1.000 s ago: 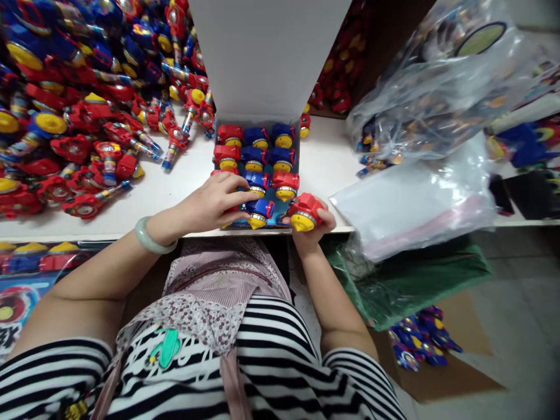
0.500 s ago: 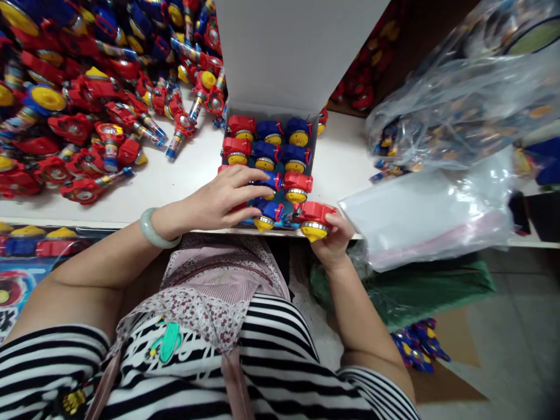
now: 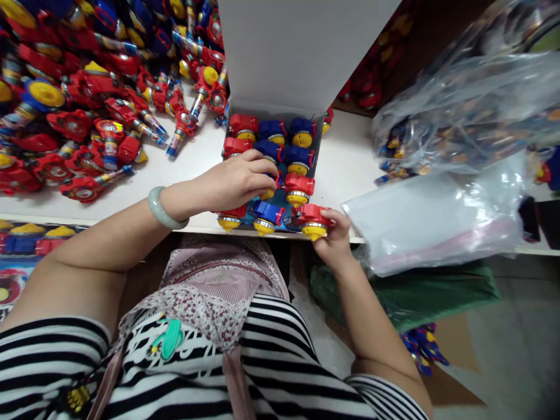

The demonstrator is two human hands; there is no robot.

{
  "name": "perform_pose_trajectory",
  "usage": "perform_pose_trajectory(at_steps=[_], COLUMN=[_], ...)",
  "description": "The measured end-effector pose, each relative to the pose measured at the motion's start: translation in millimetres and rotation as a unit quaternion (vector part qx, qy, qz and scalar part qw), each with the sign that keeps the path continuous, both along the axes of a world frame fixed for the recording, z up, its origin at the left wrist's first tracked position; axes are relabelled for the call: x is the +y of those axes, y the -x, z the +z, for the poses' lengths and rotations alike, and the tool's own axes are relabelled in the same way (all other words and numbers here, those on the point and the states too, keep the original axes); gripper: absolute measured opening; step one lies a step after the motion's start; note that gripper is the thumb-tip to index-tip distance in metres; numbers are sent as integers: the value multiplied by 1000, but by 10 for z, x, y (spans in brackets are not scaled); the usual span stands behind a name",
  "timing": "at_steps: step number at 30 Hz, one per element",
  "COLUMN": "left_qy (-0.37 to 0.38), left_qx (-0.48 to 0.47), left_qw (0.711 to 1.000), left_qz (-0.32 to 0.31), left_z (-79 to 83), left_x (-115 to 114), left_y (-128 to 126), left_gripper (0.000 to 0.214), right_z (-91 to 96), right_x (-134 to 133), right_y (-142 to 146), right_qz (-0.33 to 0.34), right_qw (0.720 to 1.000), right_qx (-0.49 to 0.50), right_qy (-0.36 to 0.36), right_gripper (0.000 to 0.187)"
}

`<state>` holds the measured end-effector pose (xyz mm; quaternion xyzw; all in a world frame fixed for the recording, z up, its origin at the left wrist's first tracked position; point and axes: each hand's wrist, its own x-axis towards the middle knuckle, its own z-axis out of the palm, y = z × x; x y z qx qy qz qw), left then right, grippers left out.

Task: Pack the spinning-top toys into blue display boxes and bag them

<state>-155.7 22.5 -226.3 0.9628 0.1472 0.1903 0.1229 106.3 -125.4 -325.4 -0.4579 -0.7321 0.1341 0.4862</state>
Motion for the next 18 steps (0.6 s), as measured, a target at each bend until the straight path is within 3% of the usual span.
perform_pose_trajectory(at_steps=[3,6,10,12,14,16,18], left_qy=[22,44,110,156,236,328,304], left_qx=[-13,-25,-86,-199,-320,-353,-286], left_qw=[1000,999,990,966,909,863,896], left_qz=[3,-2,-11,55,126,153,148], left_z=[-37,-31,174,366,604,872,1143], left_x=[27,25,40,157,395,718,1020], left_y=[-42,-67,87,223,317,314,225], left_gripper=[23,21,19,22,32,46,62], right_z=[-86,52,622,957,1286,1615,1944], right_x=[23,-21,-152,-85,186,653,1186], right_y=[89,110,-163,-337,-431,-409,-297], right_qz=[14,15,64,21,-52,-114,-126], right_qw=[999,999,975,983,989,970,923], right_qx=[-28,-29,-110,-64,50,168,274], right_qy=[11,32,184,173,128,134,239], right_gripper=[61,61,75,75,60,48,49])
